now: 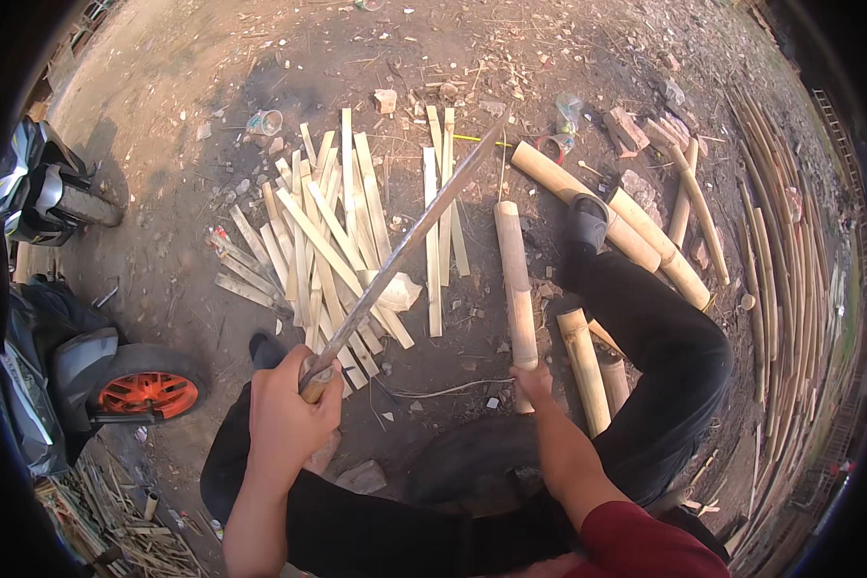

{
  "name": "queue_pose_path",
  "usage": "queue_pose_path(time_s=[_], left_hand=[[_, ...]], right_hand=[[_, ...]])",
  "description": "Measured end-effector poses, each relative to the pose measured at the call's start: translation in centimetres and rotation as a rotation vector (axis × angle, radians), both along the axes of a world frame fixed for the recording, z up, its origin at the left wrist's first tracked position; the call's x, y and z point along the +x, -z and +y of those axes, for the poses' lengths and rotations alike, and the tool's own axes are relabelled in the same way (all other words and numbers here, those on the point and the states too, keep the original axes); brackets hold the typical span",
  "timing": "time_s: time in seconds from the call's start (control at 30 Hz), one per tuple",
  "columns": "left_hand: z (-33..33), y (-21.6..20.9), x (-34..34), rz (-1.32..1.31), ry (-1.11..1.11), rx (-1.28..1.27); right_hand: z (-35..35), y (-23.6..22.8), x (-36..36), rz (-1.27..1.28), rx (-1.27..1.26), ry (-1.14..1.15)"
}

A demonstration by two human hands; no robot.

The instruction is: The person uses a machete to split bamboo stalks into thin strips and shaves the inner edges of the strips while sitting on a tire.

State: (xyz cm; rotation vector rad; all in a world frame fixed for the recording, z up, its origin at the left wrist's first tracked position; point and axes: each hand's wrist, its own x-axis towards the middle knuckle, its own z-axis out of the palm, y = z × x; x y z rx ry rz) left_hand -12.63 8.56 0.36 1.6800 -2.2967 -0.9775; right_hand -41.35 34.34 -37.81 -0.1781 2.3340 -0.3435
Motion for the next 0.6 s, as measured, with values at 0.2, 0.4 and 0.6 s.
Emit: queue_pose_path(time_s=[0.2, 0.4, 0.6], left_hand=[[-0.8, -0.5, 0.8, -0.117, -0.036, -0.062], [-0.8, -0.3, 0.8, -0.054, -0.019, -0.095], [-0.2, -0.3, 0.6, -0.060, 0.015, -0.110]], right_hand=[[-11.2, -11.4, 5.7, -0.232, -0.519, 0.169], [-18.8, -37.5, -0.8, 0.051, -1.195, -0.029], [-18.2, -63.5, -3.8, 0.386, -1.730, -0.256]])
